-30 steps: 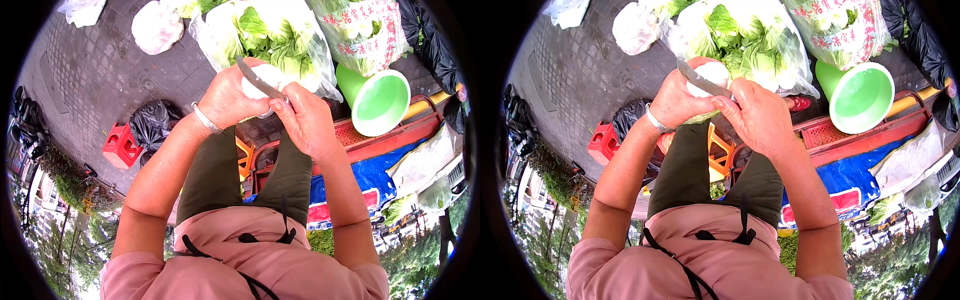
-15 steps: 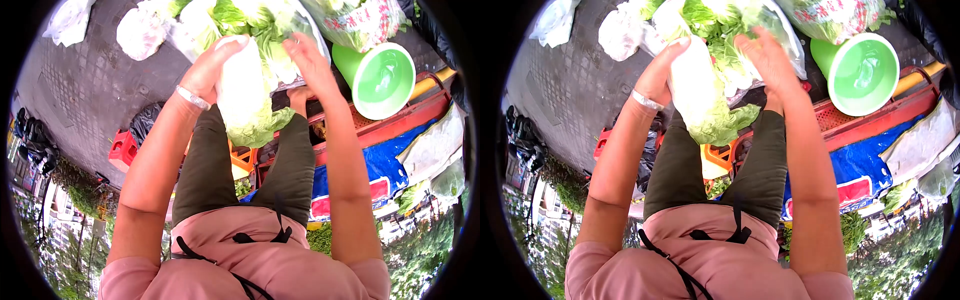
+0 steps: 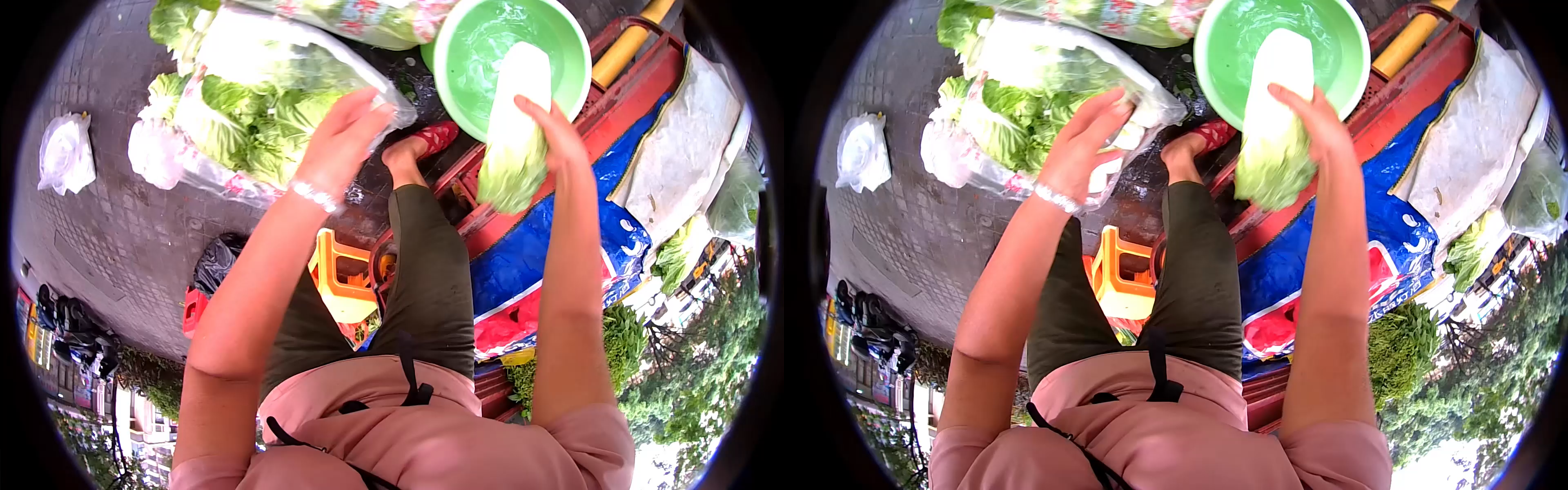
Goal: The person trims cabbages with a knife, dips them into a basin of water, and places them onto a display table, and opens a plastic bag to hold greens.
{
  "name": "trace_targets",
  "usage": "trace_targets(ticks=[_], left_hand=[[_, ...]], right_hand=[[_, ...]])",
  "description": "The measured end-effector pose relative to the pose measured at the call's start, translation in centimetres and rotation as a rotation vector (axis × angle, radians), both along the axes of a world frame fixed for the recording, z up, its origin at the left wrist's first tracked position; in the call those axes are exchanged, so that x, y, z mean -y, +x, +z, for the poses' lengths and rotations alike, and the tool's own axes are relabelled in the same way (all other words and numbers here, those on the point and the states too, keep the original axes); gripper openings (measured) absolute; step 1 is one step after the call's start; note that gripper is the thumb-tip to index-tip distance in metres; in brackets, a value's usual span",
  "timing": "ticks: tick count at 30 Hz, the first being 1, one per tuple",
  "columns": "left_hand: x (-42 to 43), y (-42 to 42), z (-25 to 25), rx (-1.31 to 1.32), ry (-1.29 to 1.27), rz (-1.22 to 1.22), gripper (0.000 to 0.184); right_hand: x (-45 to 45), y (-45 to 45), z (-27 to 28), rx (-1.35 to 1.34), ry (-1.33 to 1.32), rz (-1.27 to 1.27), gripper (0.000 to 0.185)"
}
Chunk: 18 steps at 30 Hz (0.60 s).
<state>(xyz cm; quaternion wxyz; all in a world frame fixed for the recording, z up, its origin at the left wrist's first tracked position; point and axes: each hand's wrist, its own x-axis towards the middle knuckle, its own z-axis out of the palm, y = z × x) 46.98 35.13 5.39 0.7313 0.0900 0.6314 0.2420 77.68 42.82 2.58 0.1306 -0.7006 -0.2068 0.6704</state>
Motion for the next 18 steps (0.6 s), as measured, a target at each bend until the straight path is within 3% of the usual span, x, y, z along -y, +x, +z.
trace_targets(ticks=[2,4,8,11,15,18], left_hand=[[2.0,-0.4,-1.1,-0.084,-0.131,-0.046,0.044],[4.7,-1.5,-2.7,-0.168,-0.187,-0.101,0.041],[8.8,-3.2,-3.5,-0.351,-0.275,-0.174,0.039],[10.5,-3.5,-3.9,-0.475,-0.256,-0.177,0.034],[11.5,-2.8,-5.0,-0.534,-0.057,-0.19,0.025],[8.2,-0.4,-5.1,-0.528,0.166,-0.21,0.021]], right_hand=[[-3.7,3.8,-4.0,0.26,0.048,0.248,0.094],[-6.8,5.3,-8.7,0.172,0.002,0.469,0.091],[-8.7,3.4,-15.2,0.667,0.008,0.953,0.09],[-6.4,2.0,-18.9,0.689,0.055,0.967,0.095],[-4.3,1.9,-21.9,0.533,0.243,0.532,0.103],[-4.9,2.2,-18.9,0.277,0.466,0.029,0.114]])
